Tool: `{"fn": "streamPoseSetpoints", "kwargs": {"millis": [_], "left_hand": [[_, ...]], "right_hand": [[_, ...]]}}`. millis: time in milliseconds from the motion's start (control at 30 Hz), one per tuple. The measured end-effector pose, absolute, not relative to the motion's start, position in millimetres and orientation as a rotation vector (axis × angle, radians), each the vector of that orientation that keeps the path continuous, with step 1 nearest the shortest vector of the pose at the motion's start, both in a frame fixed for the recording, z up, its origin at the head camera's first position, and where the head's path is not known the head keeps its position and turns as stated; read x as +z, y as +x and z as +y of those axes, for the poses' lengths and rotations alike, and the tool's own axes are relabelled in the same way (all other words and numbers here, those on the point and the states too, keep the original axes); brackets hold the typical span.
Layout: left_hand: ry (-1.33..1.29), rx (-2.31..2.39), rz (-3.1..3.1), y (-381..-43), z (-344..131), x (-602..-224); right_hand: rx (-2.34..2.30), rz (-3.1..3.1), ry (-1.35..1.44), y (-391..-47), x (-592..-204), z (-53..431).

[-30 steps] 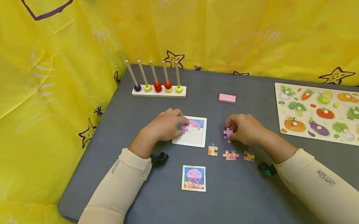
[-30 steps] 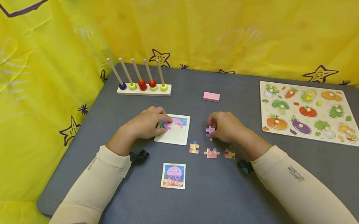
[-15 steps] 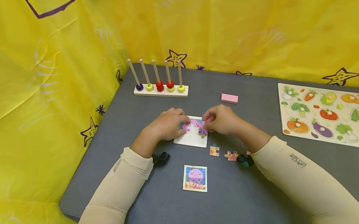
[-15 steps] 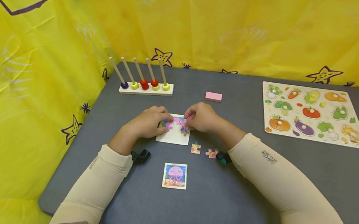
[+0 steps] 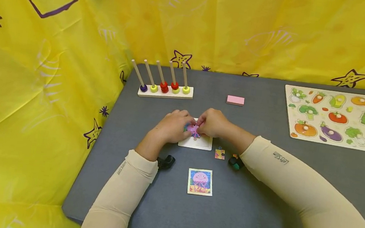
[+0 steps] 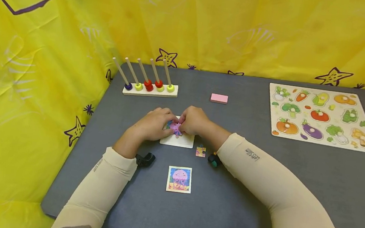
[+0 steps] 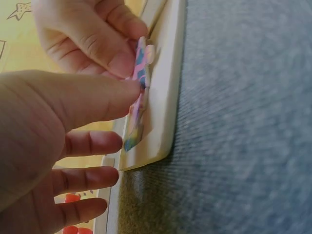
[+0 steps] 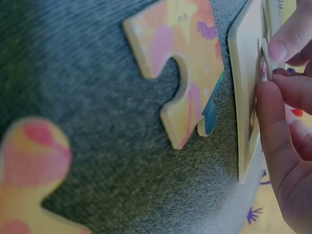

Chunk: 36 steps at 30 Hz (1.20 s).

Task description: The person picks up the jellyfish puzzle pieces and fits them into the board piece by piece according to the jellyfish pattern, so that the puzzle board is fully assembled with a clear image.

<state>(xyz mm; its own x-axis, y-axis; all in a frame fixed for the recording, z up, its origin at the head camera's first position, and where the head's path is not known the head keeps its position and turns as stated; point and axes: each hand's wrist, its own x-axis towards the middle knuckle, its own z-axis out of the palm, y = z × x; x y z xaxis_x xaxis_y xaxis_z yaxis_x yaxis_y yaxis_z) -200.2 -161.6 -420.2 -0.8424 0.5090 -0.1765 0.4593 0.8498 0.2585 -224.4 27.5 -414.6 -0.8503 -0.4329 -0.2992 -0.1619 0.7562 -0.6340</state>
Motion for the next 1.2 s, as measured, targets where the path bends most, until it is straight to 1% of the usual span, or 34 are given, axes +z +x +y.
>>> {"fn": "streamPoseSetpoints", "kwargs": {"millis": [300, 833, 1000, 1200], "left_hand": [[0.736, 0.277, 2.835, -199, -158, -423], [0.744, 0.278, 2.85, -197, -156, -423], [0.75, 0.252, 2.843, -197, -156, -423], [0.768, 0.241, 2.819, -193, -153, -419]], "right_hand": [[-0.742, 2.594, -0.486, -225, -410, 25], [-0.658, 2.663, -0.525, -229, -409, 36], [-0.628, 2.703, -0.579, -225, -401, 57], [-0.517, 2.699, -0.637, -216, -394, 109]]}}
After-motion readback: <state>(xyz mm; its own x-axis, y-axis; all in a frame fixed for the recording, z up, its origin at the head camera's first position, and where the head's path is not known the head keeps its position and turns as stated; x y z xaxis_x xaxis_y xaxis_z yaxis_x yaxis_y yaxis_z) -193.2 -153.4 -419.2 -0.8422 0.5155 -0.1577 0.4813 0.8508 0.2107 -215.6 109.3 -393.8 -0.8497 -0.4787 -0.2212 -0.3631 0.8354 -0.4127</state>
